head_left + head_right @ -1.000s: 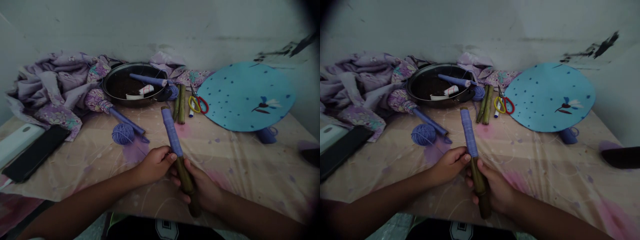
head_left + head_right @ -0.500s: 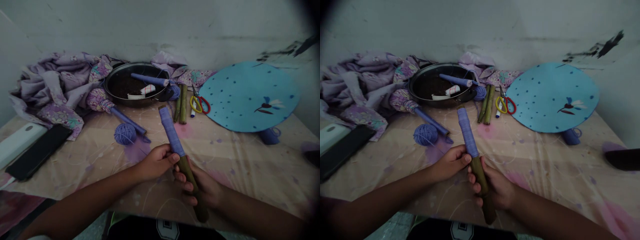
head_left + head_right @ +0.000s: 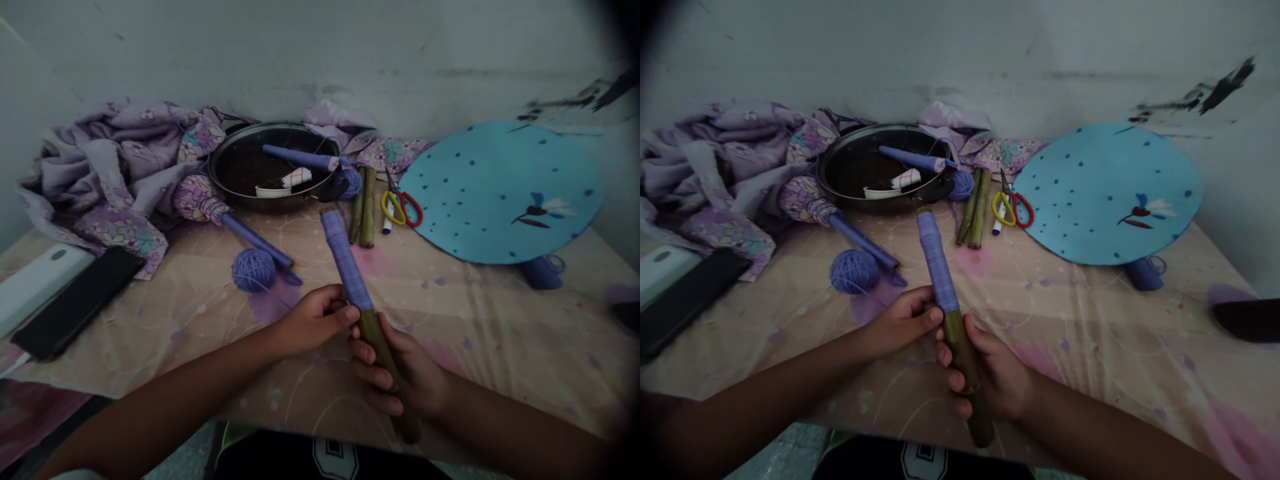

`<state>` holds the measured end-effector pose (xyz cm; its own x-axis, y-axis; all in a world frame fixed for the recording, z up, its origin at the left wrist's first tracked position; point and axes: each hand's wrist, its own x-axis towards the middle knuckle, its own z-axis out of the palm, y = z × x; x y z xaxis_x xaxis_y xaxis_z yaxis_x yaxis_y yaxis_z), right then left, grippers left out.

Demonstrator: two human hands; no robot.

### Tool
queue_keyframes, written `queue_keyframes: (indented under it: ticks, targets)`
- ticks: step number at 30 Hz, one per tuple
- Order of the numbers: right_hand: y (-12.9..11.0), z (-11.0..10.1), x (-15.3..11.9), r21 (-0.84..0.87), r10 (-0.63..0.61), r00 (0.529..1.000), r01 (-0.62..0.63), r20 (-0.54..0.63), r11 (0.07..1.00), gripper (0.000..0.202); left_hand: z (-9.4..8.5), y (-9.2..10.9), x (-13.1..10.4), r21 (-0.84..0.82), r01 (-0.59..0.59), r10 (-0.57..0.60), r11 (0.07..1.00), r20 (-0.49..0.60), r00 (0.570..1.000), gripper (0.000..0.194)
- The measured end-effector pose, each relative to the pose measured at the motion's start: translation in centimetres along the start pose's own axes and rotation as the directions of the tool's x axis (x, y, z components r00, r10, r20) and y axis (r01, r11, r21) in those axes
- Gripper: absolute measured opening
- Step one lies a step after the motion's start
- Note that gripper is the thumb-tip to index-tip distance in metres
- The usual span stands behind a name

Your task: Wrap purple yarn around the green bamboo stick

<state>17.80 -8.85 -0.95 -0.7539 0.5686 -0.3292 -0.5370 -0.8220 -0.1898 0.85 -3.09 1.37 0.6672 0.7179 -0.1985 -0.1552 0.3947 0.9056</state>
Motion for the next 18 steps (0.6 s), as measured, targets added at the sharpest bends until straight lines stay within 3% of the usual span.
queue_keyframes:
  ticks: [5, 10, 13, 18]
  targets:
    - [-0.04, -0.07, 0.01, 0.025, 0.076, 0.994, -0.078, 0.078, 0.997, 0.037, 0.04, 0.01, -0.10, -0.012, 0.014, -0.013, 1.000, 0.022, 1.000, 0.046]
    - [0.11, -0.16, 0.13, -0.058, -0.029, 0.998, 0.031, 0.049, 0.998, 0.043, 0.00, -0.24, -0.04, 0.004, 0.034, -0.034, 0.999, -0.029, 0.999, 0.047]
    - [0.12, -0.36, 0.12, -0.108, -0.004, 0.998, 0.010, 0.060, 0.994, 0.044, -0.04, -0.35, 0.00, -0.006, 0.033, -0.033, 0.999, -0.052, 0.998, 0.048]
    - [-0.02, -0.26, 0.15, -0.020, 0.017, 0.998, -0.016, 0.066, 1.000, 0.045, -0.18, -0.04, -0.04, -0.031, 0.033, -0.033, 0.999, -0.022, 0.999, 0.042]
